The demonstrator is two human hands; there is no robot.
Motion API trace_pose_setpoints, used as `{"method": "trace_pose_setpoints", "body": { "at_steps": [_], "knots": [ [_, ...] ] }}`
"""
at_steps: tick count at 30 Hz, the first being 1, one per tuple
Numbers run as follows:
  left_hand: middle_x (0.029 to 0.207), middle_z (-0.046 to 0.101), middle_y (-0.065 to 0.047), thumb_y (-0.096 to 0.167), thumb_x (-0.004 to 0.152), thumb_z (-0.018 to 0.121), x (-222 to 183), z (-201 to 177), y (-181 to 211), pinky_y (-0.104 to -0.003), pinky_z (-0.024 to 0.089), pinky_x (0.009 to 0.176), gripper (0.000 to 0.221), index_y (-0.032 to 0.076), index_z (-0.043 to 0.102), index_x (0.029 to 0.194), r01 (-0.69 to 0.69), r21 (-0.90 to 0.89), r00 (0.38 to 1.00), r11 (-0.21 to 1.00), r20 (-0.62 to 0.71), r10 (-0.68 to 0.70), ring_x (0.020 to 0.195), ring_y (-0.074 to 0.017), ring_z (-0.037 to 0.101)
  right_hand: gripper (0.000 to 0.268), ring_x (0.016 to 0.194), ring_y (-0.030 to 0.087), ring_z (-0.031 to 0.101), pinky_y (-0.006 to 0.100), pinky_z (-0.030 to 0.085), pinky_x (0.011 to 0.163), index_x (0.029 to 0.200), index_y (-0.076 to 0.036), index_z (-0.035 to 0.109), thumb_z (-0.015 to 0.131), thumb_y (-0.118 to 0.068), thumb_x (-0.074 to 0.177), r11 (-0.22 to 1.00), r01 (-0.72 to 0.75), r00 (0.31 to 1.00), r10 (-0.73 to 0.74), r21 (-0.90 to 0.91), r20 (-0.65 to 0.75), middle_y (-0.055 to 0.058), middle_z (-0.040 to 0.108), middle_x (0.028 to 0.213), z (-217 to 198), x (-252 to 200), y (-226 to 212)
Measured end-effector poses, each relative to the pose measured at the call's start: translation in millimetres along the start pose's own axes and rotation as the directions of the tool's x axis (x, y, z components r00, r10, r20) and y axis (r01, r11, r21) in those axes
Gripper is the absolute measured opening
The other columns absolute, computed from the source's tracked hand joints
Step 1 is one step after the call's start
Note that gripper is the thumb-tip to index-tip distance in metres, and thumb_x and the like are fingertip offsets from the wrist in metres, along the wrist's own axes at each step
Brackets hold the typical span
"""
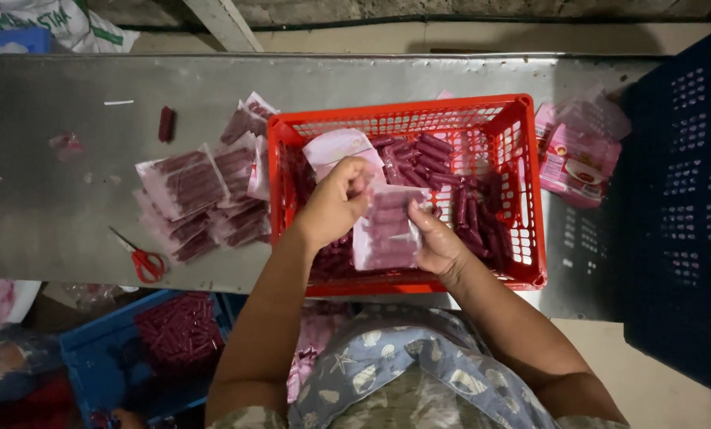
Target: Manually packing small sausages into individual plastic packets at a food production facility.
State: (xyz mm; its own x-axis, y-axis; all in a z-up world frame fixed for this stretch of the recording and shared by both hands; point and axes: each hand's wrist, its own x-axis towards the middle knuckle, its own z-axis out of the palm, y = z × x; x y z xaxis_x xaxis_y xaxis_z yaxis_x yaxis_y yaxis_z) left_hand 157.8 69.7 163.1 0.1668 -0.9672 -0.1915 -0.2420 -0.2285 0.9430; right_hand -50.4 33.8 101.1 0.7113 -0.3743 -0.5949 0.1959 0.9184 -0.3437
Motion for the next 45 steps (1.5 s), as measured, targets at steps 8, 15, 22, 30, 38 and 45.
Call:
{"method": "trace_pose_setpoints", "body": {
  "at_steps": [8, 15, 22, 30, 38, 45],
  "knots": [
    [0.083, 0.057, -0.002, -0.004, 0.077, 0.069, -2, 2, -5, -0.03, 0.052, 0.07, 0.018, 0.013, 0.067, 0.083, -0.254, 0.136, 0.967, 0.958, 0.035, 0.252, 0.077, -0.0186, 0.061, 0.066, 0.114, 0.039, 0.068, 0.064, 0.052, 0.099, 0.128, -0.006, 0.065, 0.067, -0.059, 0.089, 0.996, -0.091, 0.996, 0.091, 0.005, -0.017, 0.019, 0.071, 0.122, -29, 14, 12],
    [0.091, 0.068, -0.007, -0.002, 0.081, 0.076, -12, 7, 3, -0.034, 0.055, 0.081, 0.016, 0.01, 0.074, 0.091, -0.368, 0.073, 0.93, 0.927, 0.005, 0.368, 0.088, -0.0252, 0.068, 0.069, 0.115, 0.041, 0.067, 0.067, 0.051, 0.101, 0.131, -0.004, 0.064, 0.068, -0.058, 0.088, 0.991, -0.135, 0.991, 0.135, 0.005, -0.021, 0.02, 0.069, 0.125, -40, 21, 21],
    [0.108, 0.072, -0.017, 0.009, 0.097, 0.064, -25, 22, 6, -0.042, 0.054, 0.094, 0.021, 0.009, 0.073, 0.115, -0.123, -0.015, 0.945, 0.992, -0.306, 0.112, 0.106, -0.031, 0.069, 0.075, 0.107, 0.031, 0.07, 0.054, 0.056, 0.098, 0.129, -0.009, 0.064, 0.068, -0.067, 0.08, 0.996, -0.06, 0.998, 0.058, -0.067, -0.03, 0.013, 0.072, 0.114, 30, -21, -20],
    [0.124, 0.065, -0.031, 0.057, 0.082, 0.074, -41, 47, 18, -0.056, 0.051, 0.1, 0.081, 0.005, 0.047, 0.139, 0.264, 0.051, 0.933, 0.963, -0.269, -0.241, 0.117, -0.0489, 0.063, 0.036, 0.112, 0.04, 0.07, 0.066, 0.054, 0.098, 0.112, -0.016, 0.07, 0.075, -0.042, 0.088, 0.952, 0.293, 0.94, -0.304, -0.091, -0.155, 0.018, 0.073, 0.117, 29, -11, -8],
    [0.083, 0.073, -0.01, 0.026, 0.093, 0.063, -37, 10, -39, -0.041, 0.056, 0.079, 0.012, 0.017, 0.07, 0.098, 0.121, 0.095, 0.896, 0.988, -0.438, -0.068, 0.087, -0.0325, 0.072, 0.081, 0.112, 0.032, 0.068, 0.052, 0.059, 0.088, 0.147, -0.026, 0.047, 0.052, -0.077, 0.083, 0.969, 0.176, 0.984, -0.167, -0.176, 0.064, 0.017, 0.064, 0.13, 10, 26, 5],
    [0.106, 0.071, -0.016, 0.038, 0.099, 0.052, -43, -130, 35, -0.047, 0.051, 0.1, 0.032, 0.012, 0.066, 0.112, 0.411, 0.178, 0.515, 0.894, -0.855, -0.067, 0.109, -0.037, 0.067, 0.027, 0.089, 0.019, 0.074, 0.033, 0.063, 0.073, 0.13, -0.021, 0.055, 0.057, -0.031, 0.105, 0.896, 0.229, 0.929, -0.318, -0.38, -0.191, 0.009, 0.073, 0.104, -32, 22, -37]
  ]
}}
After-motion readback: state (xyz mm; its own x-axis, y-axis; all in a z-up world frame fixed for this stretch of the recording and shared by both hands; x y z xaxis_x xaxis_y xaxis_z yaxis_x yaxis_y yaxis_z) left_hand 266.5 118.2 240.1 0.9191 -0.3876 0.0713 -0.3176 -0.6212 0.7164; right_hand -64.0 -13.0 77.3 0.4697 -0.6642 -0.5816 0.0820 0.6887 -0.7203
